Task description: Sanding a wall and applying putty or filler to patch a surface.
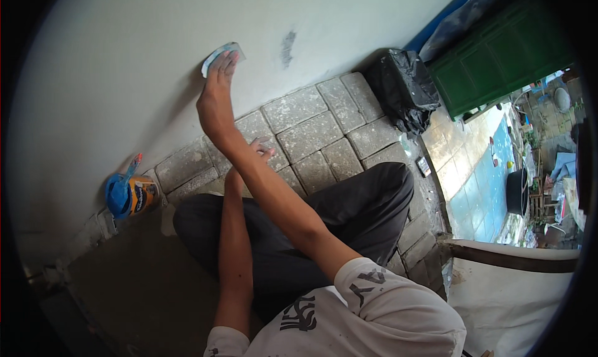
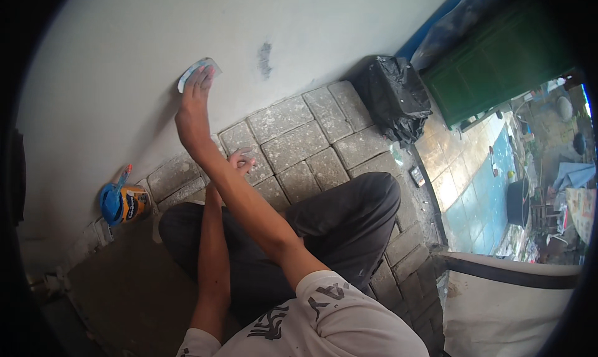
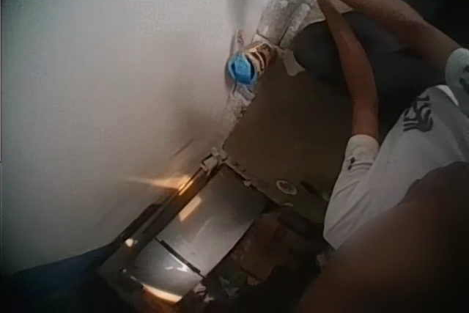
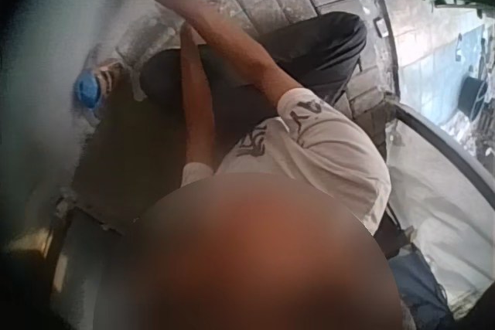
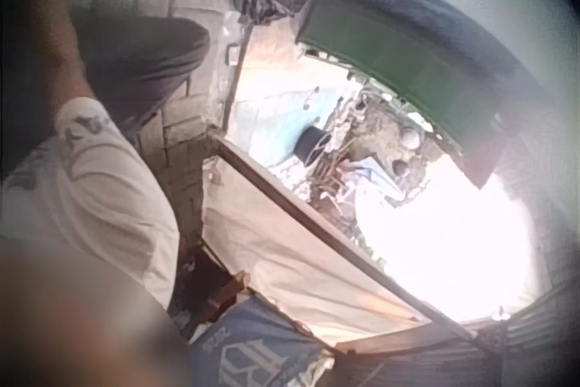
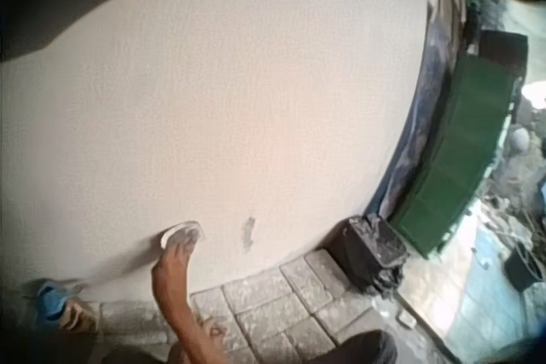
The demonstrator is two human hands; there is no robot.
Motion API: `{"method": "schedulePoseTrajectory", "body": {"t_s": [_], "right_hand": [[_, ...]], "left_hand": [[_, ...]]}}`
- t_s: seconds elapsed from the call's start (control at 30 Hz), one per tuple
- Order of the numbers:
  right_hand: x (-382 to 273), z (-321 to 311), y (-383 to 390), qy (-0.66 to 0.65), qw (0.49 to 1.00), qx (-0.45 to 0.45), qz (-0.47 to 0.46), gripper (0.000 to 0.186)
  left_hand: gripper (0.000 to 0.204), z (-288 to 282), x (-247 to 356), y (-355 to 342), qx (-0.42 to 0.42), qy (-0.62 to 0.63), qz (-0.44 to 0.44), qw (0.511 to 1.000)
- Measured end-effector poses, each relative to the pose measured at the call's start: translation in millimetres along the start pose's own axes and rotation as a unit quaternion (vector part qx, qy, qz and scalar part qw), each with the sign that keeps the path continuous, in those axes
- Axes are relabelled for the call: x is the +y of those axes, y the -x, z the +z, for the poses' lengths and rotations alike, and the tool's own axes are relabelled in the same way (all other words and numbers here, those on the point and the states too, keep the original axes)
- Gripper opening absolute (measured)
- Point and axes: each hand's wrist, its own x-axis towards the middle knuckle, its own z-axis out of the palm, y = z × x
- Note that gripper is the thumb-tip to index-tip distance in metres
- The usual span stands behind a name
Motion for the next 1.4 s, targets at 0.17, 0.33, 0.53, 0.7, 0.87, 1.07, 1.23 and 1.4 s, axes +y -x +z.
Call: {"method": "schedulePoseTrajectory", "body": {"t_s": [0.17, 0.33, 0.53, 0.7, 0.87, 1.07, 1.23, 1.4], "right_hand": [[-4, 8, 6, 0.066, 0.998, -0.006, -0.014, 0.074], [15, 1, -10, 0.213, 0.917, -0.126, -0.313, 0.063], [34, -46, -53, 0.306, 0.792, -0.228, -0.476, 0.059], [19, -75, -99, 0.363, 0.750, -0.178, -0.524, 0.056], [34, -65, -89, 0.388, 0.646, -0.237, -0.613, 0.060], [23, -78, -99, 0.395, 0.701, -0.192, -0.561, 0.054], [24, -98, -131, 0.389, 0.713, -0.153, -0.563, 0.061], [35, -84, -102, 0.361, 0.684, -0.231, -0.590, 0.059]], "left_hand": [[0.057, 5, -8, -6, 0.030, -0.028, 0.034, 0.999], [0.063, -8, -52, -26, 0.013, -0.072, 0.278, 0.958], [0.070, -8, -14, -4, -0.009, -0.059, 0.086, 0.994], [0.078, -6, -7, -4, -0.009, -0.090, 0.067, 0.994], [0.076, -2, -7, -7, -0.014, -0.112, 0.063, 0.992], [0.072, -5, -4, -5, -0.011, -0.111, 0.017, 0.994], [0.065, -6, -4, -2, 0.011, -0.112, 0.010, 0.994], [0.066, -6, -9, -3, 0.023, -0.106, 0.056, 0.993]]}}
